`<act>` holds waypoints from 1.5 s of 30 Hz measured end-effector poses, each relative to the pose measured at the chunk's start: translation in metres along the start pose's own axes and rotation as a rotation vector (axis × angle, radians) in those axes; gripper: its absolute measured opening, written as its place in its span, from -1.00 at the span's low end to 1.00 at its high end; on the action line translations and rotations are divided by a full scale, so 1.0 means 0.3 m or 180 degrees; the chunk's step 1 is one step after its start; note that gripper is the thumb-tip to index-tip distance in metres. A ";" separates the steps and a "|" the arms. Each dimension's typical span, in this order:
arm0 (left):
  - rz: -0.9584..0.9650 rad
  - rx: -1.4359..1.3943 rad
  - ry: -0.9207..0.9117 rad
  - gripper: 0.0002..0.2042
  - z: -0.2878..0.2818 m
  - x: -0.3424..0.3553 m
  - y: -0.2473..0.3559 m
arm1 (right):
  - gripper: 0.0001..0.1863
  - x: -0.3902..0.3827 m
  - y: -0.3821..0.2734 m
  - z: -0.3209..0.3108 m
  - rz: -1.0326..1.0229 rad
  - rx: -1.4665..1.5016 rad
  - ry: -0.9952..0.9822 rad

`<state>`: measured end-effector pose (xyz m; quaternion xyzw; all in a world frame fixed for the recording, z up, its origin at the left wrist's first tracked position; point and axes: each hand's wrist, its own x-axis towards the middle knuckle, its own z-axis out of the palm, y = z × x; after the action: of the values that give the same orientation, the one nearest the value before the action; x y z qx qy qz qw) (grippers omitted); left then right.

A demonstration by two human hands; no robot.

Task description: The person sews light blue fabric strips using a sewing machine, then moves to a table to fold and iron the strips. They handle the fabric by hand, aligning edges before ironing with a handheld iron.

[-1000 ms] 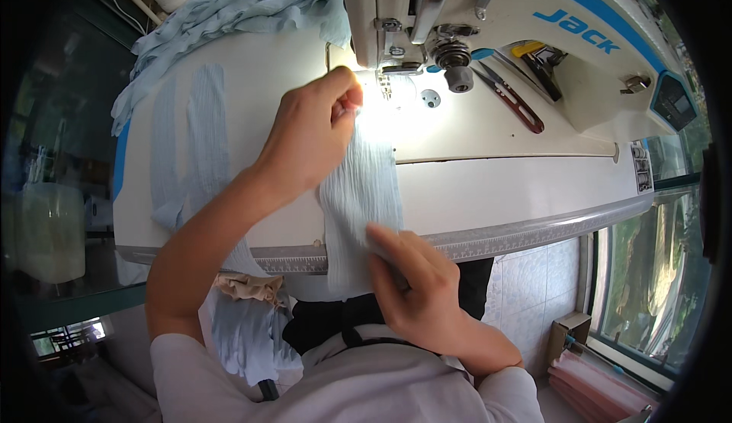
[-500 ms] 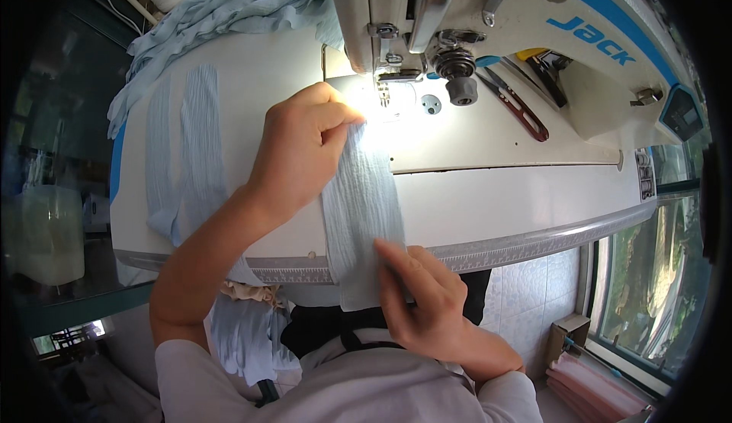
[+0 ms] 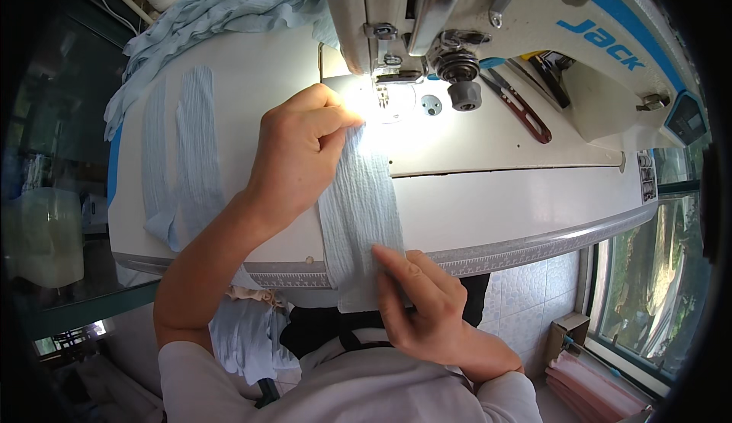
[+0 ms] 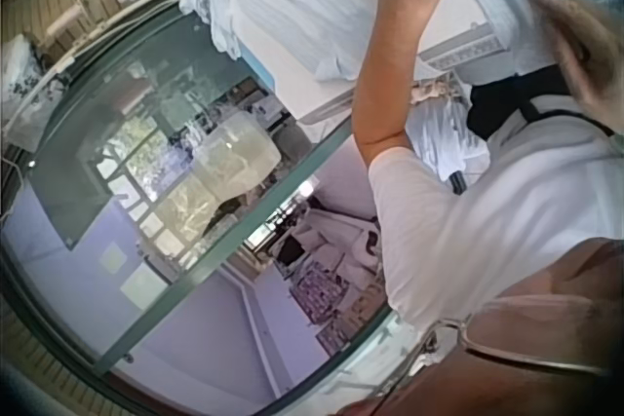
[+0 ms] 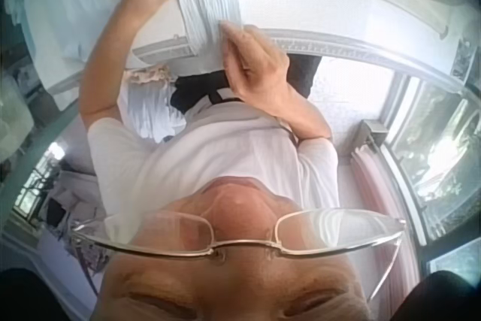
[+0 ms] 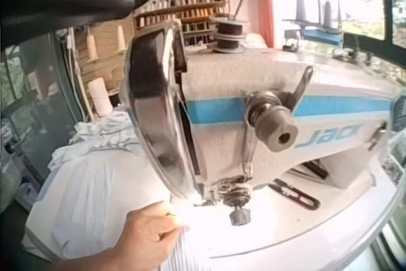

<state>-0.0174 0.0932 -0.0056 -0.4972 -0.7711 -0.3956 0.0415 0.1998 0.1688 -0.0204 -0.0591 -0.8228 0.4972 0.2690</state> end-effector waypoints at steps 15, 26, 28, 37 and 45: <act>0.0526 0.0850 -0.0877 -0.76 -0.030 -0.029 0.085 | -0.63 0.014 -0.020 -0.002 0.0196 -0.0146 -0.0183; 0.0673 0.0986 -0.1003 -0.33 -0.023 -0.089 0.061 | -0.67 0.355 0.115 -0.194 -0.1083 -0.1948 -0.0711; 0.0639 0.0845 -0.1033 -0.33 -0.012 -0.074 0.055 | -0.69 0.411 0.159 -0.197 -0.1337 -0.2049 -0.0799; 0.0423 0.0730 -0.1079 -0.32 -0.011 -0.068 0.049 | -0.72 0.416 0.196 -0.162 -0.1208 -0.2250 -0.0887; 0.0365 0.0621 -0.1081 -0.33 -0.013 -0.055 0.053 | -0.71 0.419 0.198 -0.162 -0.1192 -0.2285 -0.0889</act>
<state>0.0023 0.0816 -0.0014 -0.5934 -0.7721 -0.2265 -0.0187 0.1073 0.2826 -0.0051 0.0693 -0.9687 0.1252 0.2029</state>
